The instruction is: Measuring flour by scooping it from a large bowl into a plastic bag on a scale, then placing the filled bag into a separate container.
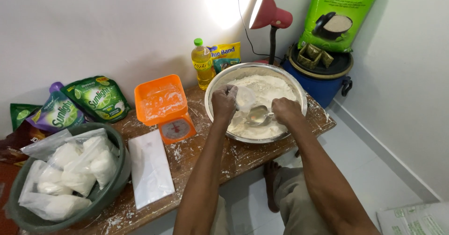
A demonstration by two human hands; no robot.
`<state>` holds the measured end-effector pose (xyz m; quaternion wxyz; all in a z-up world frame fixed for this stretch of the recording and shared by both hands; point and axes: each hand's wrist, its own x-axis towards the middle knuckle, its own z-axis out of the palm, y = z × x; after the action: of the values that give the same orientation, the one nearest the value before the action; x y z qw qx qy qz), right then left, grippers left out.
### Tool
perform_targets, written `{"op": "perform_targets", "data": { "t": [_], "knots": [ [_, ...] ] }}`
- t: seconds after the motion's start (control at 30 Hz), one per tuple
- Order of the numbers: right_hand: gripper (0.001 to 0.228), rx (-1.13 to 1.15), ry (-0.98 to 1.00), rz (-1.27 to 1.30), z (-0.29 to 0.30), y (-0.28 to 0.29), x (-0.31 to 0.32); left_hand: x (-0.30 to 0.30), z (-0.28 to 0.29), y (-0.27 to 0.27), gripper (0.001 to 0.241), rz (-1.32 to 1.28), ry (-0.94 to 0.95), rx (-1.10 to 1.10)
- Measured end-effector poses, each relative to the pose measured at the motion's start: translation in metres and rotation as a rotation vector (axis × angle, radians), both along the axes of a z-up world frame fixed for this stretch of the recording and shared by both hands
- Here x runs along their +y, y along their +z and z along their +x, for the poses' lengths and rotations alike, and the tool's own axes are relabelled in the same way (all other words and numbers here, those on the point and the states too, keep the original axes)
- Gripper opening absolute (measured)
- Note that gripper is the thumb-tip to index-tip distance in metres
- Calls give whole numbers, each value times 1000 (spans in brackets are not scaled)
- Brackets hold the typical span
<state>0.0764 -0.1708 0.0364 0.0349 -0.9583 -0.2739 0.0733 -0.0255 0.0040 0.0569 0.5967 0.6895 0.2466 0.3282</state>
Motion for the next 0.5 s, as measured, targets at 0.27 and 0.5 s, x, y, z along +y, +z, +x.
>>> {"op": "perform_targets", "data": {
  "t": [0.27, 0.5],
  "knots": [
    [25, -37, 48, -86, 24, -25, -3, 4, 3, -4, 18, -21, -32, -10],
    [19, -13, -73, 48, 29, -24, -1, 4, 2, -6, 17, 0, -86, -18]
  ]
}}
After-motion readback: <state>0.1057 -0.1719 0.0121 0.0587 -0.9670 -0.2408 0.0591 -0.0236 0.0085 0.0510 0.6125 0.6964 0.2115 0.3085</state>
